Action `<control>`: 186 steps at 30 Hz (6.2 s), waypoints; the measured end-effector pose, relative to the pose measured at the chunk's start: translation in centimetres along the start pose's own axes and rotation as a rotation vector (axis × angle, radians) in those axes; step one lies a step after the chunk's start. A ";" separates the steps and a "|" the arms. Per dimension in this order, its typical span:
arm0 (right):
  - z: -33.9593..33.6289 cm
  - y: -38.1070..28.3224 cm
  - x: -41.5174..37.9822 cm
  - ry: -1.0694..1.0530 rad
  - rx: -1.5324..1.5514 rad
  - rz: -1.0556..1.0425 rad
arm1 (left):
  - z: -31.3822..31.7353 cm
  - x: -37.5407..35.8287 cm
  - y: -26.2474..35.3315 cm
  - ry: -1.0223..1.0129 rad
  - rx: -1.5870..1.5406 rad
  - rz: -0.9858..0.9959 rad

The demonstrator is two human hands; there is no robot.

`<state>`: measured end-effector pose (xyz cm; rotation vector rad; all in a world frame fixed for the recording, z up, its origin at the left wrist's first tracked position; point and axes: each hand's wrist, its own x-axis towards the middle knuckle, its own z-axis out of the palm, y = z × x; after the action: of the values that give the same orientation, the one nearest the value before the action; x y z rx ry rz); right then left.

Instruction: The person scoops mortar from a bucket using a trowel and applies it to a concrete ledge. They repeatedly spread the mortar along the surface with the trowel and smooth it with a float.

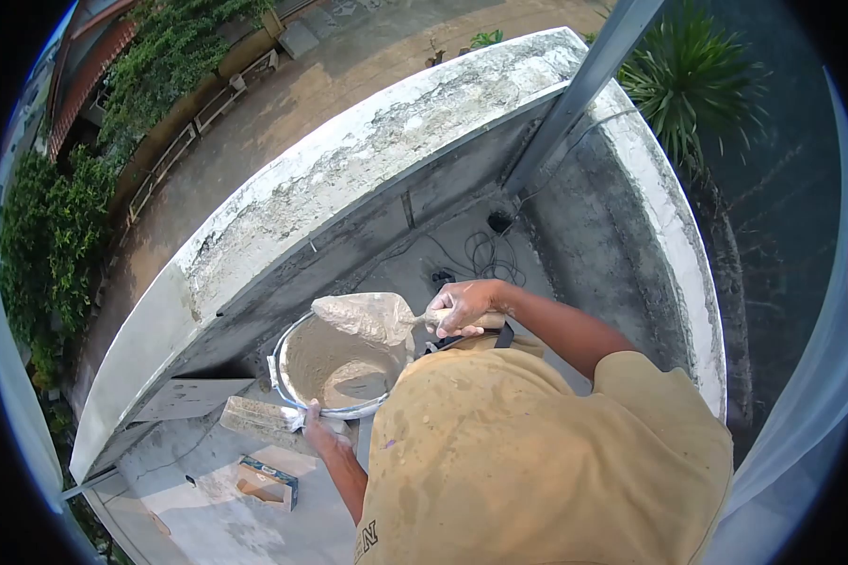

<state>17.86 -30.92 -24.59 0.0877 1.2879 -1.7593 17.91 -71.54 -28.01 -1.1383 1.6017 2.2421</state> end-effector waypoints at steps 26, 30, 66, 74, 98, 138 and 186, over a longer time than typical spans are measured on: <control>-32.2 -6.6 -15.1 0.945 0.884 -0.932 | 9.4 0.6 -2.6 0.362 0.340 -0.145; -31.1 -7.7 -16.3 1.187 0.679 -0.636 | 11.1 0.2 -2.2 0.406 0.380 -0.200; -28.9 -11.6 -17.9 1.448 -0.686 0.114 | 7.1 2.2 -6.5 0.501 0.145 -0.226; -28.2 -15.6 -15.0 1.356 -0.491 0.091 | 4.2 0.9 -5.7 0.359 0.143 -0.194; -12.5 -12.2 -5.7 1.252 -1.249 0.083 | 0.3 6.1 -2.9 0.370 0.152 -0.195; -12.7 -16.6 1.6 0.796 -0.527 0.144 | -1.0 5.3 -2.9 0.432 0.184 -0.162; -5.6 -16.8 14.2 0.440 -1.077 0.086 | -2.9 8.2 -7.7 0.487 -0.021 -0.116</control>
<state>-4.38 -34.96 -22.64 -0.0925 2.3486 -0.7991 17.69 -73.23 -39.46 -1.8393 1.6107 2.0120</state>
